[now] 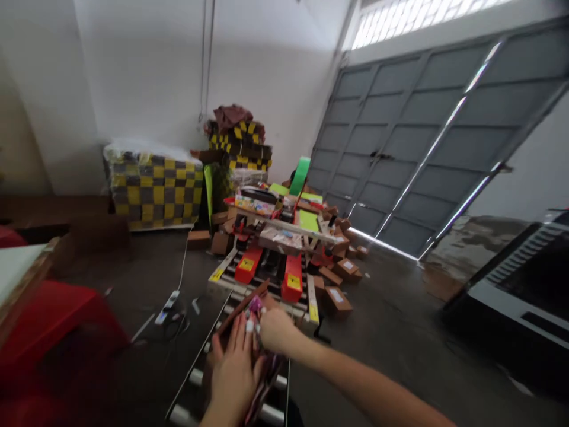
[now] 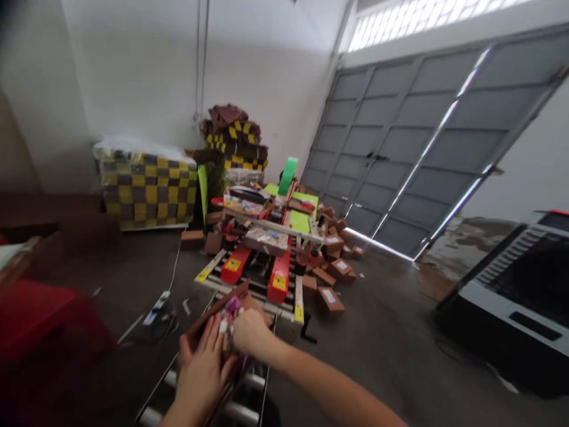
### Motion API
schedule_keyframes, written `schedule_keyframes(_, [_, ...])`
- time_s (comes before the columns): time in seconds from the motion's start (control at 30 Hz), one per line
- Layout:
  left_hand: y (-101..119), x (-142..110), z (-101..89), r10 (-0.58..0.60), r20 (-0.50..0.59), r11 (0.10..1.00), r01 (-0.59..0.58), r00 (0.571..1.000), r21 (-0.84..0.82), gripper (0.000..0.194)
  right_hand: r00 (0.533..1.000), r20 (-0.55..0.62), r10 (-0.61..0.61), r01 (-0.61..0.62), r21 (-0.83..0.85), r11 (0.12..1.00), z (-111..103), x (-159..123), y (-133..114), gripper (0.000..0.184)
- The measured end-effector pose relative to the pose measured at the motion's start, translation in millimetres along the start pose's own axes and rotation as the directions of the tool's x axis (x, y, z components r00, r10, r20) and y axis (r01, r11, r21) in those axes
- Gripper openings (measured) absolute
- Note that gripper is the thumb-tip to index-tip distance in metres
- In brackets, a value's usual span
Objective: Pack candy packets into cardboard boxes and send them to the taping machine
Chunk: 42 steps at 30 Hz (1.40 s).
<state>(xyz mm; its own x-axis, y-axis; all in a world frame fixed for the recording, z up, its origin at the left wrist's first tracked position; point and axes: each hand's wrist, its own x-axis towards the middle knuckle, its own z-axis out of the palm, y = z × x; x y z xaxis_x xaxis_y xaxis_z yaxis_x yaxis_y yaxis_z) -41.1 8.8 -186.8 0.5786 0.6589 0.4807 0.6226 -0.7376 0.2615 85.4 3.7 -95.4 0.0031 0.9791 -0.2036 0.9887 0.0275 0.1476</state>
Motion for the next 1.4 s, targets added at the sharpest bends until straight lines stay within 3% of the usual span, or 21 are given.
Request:
schedule_keyframes(0.1, [5,8,-11.8,0.003,0.169,1.000,-0.006,0.986,0.016,0.064,0.995,0.099,0.022,-0.022,0.002,1.000,4,5,-6,0.018])
schedule_keyframes(0.23, [4,19,-17.7,-0.065,0.321,0.998,0.064,0.945,0.016,0.068,0.995,0.084,0.062,-0.067,0.057,0.996,-2,4,7,0.028])
schedule_keyframes(0.37, [7,18,-19.5,-0.080,0.319,0.996,0.086,0.945,-0.006,0.068,0.980,-0.063,0.187,-0.180,0.104,0.978,-5,-30,23,0.045])
schedule_keyframes(0.43, [11,15,-18.4,-0.097,0.304,0.995,0.103,0.948,-0.002,0.068,0.929,-0.234,0.287,-0.244,0.198,0.949,4,-48,28,0.052])
schedule_keyframes(0.5, [18,12,-16.6,-0.130,0.284,0.991,0.131,0.950,0.016,0.066,0.876,-0.330,0.352,-0.256,0.300,0.919,16,-57,27,0.051])
schedule_keyframes(0.67, [24,12,-14.9,-0.195,0.276,0.975,0.217,0.941,-0.051,0.058,0.940,-0.207,0.271,-0.193,0.332,0.923,26,-40,10,0.042])
schedule_keyframes(0.83, [22,11,-23.9,-0.232,0.392,0.874,0.368,0.890,-0.319,0.051,0.920,-0.196,0.339,-0.254,0.360,0.898,22,-16,-5,0.038])
schedule_keyframes(0.9, [26,6,-36.1,-0.232,0.337,0.811,0.373,0.912,-0.451,0.051,0.907,-0.204,0.368,-0.276,0.372,0.886,24,-10,-11,0.039])
schedule_keyframes(1.0, [31,-1,-63.9,-0.185,0.056,0.758,0.179,0.981,-0.627,0.045,0.901,-0.229,0.369,-0.258,0.403,0.878,28,-7,-16,0.039])
schedule_keyframes(1.07, [30,0,-79.5,-0.159,-0.164,0.782,0.023,0.974,-0.623,0.042,0.896,-0.255,0.365,-0.232,0.432,0.871,32,-9,-17,0.040])
schedule_keyframes(1.13, [24,4,-83.5,-0.070,-0.213,0.826,-0.063,0.975,-0.560,0.042,0.877,-0.293,0.381,-0.216,0.468,0.857,35,-13,-15,0.044])
schedule_keyframes(1.23, [13,8,-66.4,0.104,0.047,0.880,-0.070,0.993,-0.470,0.042,0.830,-0.361,0.425,-0.203,0.513,0.834,37,-20,1,0.056])
schedule_keyframes(1.3, [9,9,-50.4,0.083,0.199,0.920,0.002,0.976,-0.393,0.039,0.809,-0.385,0.444,-0.201,0.527,0.825,36,-23,19,0.064])
schedule_keyframes(1.4, [14,12,-38.3,-0.007,0.255,0.969,0.070,0.967,-0.237,0.030,0.822,-0.362,0.440,-0.214,0.519,0.828,32,-23,46,0.065])
